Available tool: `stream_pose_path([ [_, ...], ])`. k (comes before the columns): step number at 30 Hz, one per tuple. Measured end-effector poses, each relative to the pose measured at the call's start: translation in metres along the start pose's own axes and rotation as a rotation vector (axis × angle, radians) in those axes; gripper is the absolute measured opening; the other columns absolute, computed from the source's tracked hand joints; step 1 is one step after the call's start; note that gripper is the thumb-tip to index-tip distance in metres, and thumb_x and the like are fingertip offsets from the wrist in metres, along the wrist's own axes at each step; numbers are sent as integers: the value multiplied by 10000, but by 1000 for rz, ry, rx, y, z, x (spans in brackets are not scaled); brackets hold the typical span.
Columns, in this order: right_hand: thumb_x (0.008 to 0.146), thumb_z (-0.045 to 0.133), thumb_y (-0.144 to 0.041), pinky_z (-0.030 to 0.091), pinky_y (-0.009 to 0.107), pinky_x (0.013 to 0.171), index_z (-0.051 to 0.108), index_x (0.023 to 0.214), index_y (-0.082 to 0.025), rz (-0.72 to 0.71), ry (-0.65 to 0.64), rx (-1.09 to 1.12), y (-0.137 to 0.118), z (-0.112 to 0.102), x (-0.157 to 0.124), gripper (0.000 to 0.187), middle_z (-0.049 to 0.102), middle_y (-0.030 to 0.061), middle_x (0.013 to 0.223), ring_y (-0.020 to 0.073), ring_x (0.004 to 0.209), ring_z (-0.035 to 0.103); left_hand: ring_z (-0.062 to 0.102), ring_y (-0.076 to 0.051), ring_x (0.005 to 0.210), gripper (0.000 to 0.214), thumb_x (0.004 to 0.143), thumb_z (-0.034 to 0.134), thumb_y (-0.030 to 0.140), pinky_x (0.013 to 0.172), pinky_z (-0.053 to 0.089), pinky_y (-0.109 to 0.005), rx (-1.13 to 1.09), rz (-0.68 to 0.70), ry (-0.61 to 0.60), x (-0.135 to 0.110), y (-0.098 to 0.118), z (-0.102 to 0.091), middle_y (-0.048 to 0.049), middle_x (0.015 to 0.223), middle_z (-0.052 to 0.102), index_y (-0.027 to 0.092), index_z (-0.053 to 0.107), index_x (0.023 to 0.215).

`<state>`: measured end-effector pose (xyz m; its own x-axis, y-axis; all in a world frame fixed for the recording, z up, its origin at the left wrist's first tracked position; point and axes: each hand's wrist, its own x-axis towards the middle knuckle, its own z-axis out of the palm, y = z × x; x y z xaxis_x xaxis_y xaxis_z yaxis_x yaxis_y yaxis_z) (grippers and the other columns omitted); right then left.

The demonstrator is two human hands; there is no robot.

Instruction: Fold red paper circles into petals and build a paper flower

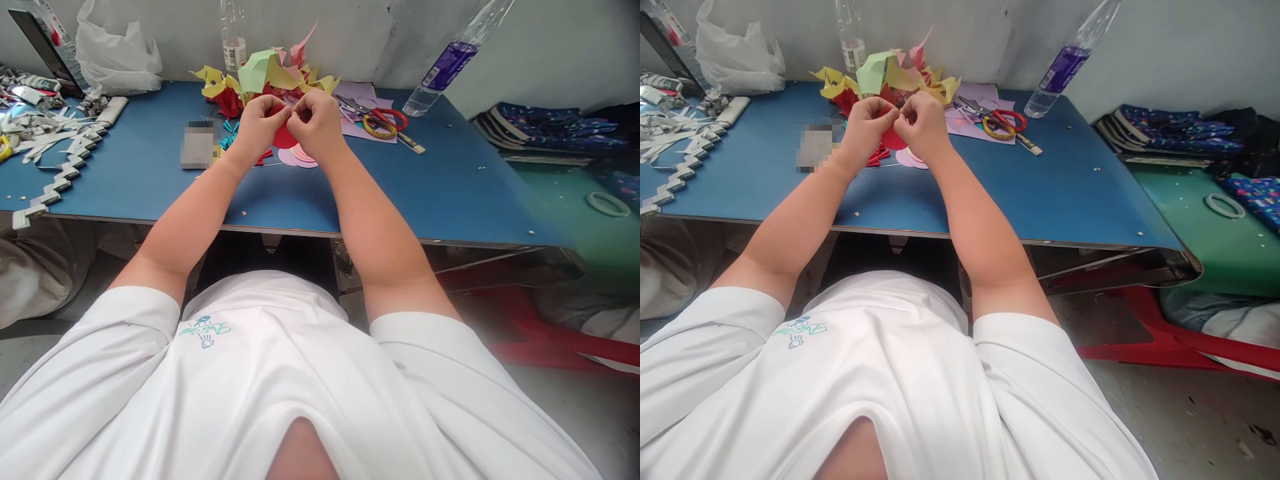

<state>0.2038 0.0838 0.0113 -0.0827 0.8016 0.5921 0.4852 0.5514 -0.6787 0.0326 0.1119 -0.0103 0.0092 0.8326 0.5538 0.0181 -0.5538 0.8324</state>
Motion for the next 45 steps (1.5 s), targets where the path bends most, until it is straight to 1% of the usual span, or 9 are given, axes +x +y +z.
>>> stream_pose_path([
  [5,721,872,-503,567,590,1043,535,686,-476,-9,10,18,4,0,3,340,750,16,913,351,950,566,608,-350,916,338,904,862,668,991,552,-594,-22,10,90,0,6,-1,-53,831,708,471,768,646],
  [9,810,843,-444,569,566,1022,573,727,-444,6,48,10,6,0,3,283,727,27,898,339,935,597,581,-387,970,214,757,867,652,989,522,-614,-12,-33,92,1,13,-5,-52,811,714,543,749,616],
  [12,862,845,-423,576,548,1016,591,744,-430,23,43,-8,5,-1,2,280,722,18,893,325,938,596,543,-382,931,193,795,811,613,1000,475,-626,10,-4,82,1,17,-7,-64,834,671,557,735,627],
  [17,855,817,-569,566,551,988,555,743,-444,40,44,7,2,-2,0,311,738,26,896,337,940,576,590,-386,942,217,844,841,575,1041,478,-643,65,87,-11,0,15,-6,-82,860,682,468,753,677],
  [26,752,841,-756,517,577,980,570,690,-479,86,8,63,-6,-1,-3,393,769,4,843,348,946,567,661,-406,1037,281,927,839,618,1050,557,-614,32,101,-17,1,6,-2,-83,919,768,472,775,696],
  [31,744,820,-729,537,571,939,541,669,-486,61,10,63,-4,1,-3,377,729,0,791,330,875,523,479,-306,795,582,910,866,735,867,448,-548,107,28,-80,4,0,-5,-60,787,486,346,539,628],
  [34,755,809,-680,549,569,948,539,680,-479,55,6,46,-4,0,-2,344,749,-2,815,330,881,528,383,-295,769,650,879,816,768,836,388,-540,150,57,-66,6,-5,-5,-43,756,357,338,411,606],
  [39,732,788,-604,564,563,964,528,690,-466,68,-15,-11,-5,-2,-1,298,768,9,847,333,894,557,450,-372,842,450,761,783,691,863,364,-588,127,106,38,5,1,-1,-88,697,439,438,488,533],
  [45,741,797,-511,572,546,981,533,697,-442,100,-21,-71,4,-2,3,276,728,17,823,319,895,560,568,-380,1015,465,852,859,757,946,442,-573,87,86,115,3,25,-13,-68,773,656,442,579,657],
])
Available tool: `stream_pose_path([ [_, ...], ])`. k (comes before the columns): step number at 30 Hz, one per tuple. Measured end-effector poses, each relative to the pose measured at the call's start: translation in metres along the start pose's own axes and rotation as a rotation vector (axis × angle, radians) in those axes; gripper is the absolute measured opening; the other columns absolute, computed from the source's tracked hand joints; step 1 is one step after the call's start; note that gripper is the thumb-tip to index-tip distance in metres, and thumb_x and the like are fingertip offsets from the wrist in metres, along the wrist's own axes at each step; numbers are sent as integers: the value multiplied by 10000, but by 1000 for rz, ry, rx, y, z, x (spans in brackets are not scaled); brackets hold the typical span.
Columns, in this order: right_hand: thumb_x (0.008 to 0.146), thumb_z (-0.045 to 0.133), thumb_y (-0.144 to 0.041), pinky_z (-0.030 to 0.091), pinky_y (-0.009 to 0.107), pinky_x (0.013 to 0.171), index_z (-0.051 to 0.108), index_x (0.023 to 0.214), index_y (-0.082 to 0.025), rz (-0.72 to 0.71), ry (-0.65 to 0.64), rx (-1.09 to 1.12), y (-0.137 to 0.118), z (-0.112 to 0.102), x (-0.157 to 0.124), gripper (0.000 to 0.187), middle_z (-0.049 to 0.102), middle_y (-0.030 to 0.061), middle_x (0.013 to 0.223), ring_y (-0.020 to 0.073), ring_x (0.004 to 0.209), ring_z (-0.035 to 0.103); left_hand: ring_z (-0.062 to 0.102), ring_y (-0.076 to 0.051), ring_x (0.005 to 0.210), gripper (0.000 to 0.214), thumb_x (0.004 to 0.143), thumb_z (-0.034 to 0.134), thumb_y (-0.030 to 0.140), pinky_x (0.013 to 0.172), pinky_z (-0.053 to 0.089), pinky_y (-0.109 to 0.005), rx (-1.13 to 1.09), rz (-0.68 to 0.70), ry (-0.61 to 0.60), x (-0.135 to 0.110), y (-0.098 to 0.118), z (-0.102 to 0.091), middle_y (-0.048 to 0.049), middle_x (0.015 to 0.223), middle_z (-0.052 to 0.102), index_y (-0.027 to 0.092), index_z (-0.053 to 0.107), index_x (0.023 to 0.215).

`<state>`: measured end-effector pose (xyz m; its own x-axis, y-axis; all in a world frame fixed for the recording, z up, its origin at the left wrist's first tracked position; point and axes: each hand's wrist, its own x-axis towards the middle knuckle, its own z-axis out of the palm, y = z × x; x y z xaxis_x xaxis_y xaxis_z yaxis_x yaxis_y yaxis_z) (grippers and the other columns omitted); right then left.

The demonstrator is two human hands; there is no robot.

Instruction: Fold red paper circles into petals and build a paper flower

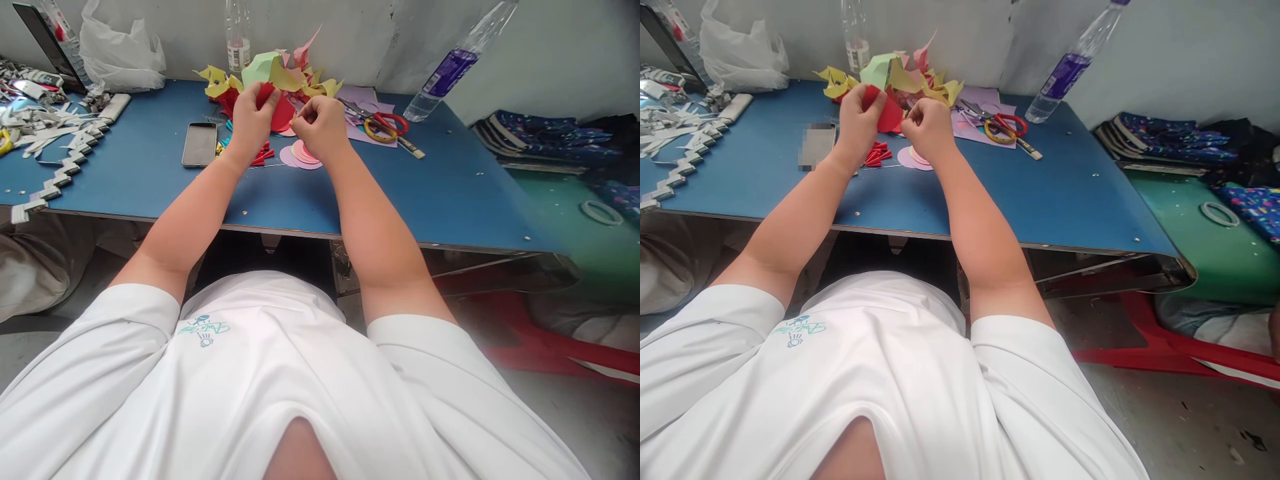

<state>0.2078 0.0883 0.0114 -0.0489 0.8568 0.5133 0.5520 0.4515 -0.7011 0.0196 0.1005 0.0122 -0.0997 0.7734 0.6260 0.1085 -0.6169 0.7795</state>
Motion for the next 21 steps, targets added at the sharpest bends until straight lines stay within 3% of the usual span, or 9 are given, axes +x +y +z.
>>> stream_pose_path([
  [4,768,853,-455,568,533,998,502,686,-426,34,35,-52,10,-1,6,361,704,-2,793,307,909,536,631,-372,1033,465,885,858,772,955,501,-546,-23,-26,57,3,2,-5,-53,839,710,433,617,677],
  [9,927,779,-371,593,510,993,564,776,-417,-28,71,17,5,-2,2,267,771,19,918,318,933,616,554,-337,905,446,907,850,675,941,495,-551,27,-10,-146,-3,-10,6,-64,805,607,395,599,666],
  [13,913,734,-275,587,493,961,566,790,-395,-86,43,40,-2,0,-3,240,736,37,899,300,887,603,493,-317,893,512,1006,833,587,900,492,-532,47,13,-128,-5,-20,12,-52,750,539,353,530,666],
  [18,867,803,-496,556,525,915,511,727,-449,-133,27,78,-1,0,-6,327,626,8,796,302,833,494,344,-207,836,556,1090,838,147,824,306,-432,62,-23,-213,-7,-11,8,16,781,412,277,478,687],
  [21,864,818,-453,556,527,890,492,721,-450,-128,26,48,0,-1,-4,356,628,12,794,313,834,498,303,-192,851,606,1077,810,-20,826,254,-417,43,-34,-190,-10,-2,7,35,767,394,271,463,673],
])
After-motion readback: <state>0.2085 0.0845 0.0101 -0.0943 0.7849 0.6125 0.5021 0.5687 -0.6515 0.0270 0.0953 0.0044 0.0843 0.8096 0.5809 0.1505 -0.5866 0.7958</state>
